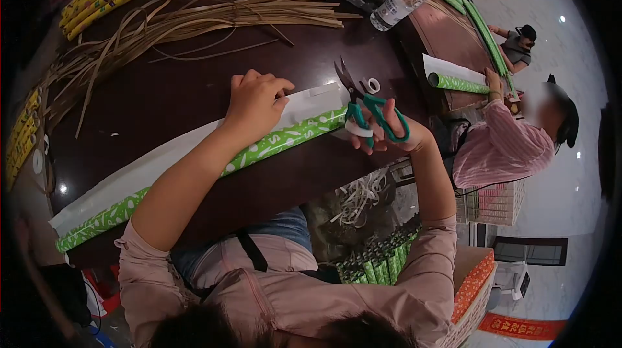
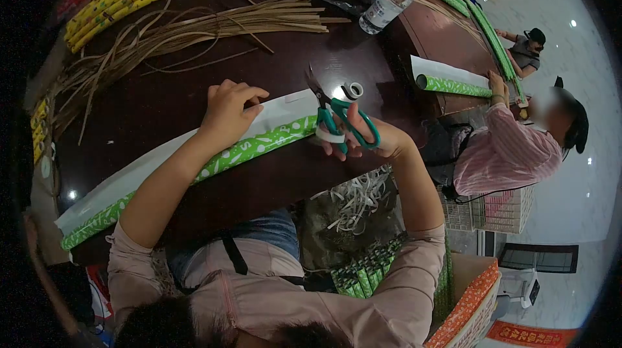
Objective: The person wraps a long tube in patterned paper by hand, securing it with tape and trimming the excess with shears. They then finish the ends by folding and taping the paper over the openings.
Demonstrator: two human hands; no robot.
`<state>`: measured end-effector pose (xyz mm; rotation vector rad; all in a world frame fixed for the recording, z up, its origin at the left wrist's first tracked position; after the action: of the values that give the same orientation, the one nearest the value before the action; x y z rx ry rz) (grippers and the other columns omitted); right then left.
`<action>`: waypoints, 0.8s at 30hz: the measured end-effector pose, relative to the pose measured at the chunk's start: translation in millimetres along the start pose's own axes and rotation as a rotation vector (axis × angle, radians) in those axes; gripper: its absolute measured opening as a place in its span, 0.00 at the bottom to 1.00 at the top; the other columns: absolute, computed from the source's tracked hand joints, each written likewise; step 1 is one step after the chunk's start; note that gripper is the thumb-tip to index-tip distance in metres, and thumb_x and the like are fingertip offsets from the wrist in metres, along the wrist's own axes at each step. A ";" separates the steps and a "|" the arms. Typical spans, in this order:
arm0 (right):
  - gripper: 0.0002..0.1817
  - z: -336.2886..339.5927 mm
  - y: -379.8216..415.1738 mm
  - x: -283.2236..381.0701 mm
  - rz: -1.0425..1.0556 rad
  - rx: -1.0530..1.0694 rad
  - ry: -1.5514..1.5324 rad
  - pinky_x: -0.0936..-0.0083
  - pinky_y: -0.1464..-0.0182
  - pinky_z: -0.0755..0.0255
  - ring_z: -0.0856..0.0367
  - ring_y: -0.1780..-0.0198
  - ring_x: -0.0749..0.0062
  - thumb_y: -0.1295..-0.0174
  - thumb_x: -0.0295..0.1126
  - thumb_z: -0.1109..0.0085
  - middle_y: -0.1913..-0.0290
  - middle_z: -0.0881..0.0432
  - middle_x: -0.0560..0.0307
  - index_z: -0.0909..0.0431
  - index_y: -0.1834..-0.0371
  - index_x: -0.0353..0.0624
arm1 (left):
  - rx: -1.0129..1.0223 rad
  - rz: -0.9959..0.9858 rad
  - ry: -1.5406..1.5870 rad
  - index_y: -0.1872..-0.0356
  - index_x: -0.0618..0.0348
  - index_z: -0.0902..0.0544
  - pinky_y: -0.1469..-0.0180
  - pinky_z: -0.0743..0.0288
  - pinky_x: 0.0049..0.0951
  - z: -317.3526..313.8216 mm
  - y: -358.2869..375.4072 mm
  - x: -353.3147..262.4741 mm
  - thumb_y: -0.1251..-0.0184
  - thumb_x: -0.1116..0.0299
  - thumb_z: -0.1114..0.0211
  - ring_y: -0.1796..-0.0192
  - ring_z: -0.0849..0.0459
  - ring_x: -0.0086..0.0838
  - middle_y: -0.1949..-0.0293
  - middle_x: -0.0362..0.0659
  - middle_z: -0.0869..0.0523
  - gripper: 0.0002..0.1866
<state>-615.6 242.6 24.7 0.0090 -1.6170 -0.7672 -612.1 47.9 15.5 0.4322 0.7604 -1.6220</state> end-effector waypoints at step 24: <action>0.27 -15.3 -65.1 -43.1 0.612 -0.781 -0.328 0.62 0.32 0.40 0.34 0.33 0.63 0.23 0.43 0.58 0.33 0.33 0.49 0.40 0.29 0.36 | -0.137 -0.374 0.536 0.60 0.64 0.18 0.56 0.23 0.42 72.4 36.2 -59.3 0.30 0.66 0.40 0.60 0.16 0.45 0.65 0.51 0.16 0.10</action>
<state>-619.6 203.2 -44.3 -1.1650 -1.3959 -0.8844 -555.3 39.2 97.9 0.6675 1.4150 -1.8018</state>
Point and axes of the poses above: each hand's wrist, its own y-axis away from the middle knuckle, its own z-axis out of the back of the hand, x = y × z, the point moved 10 cm from there along -y, towards the middle knuckle
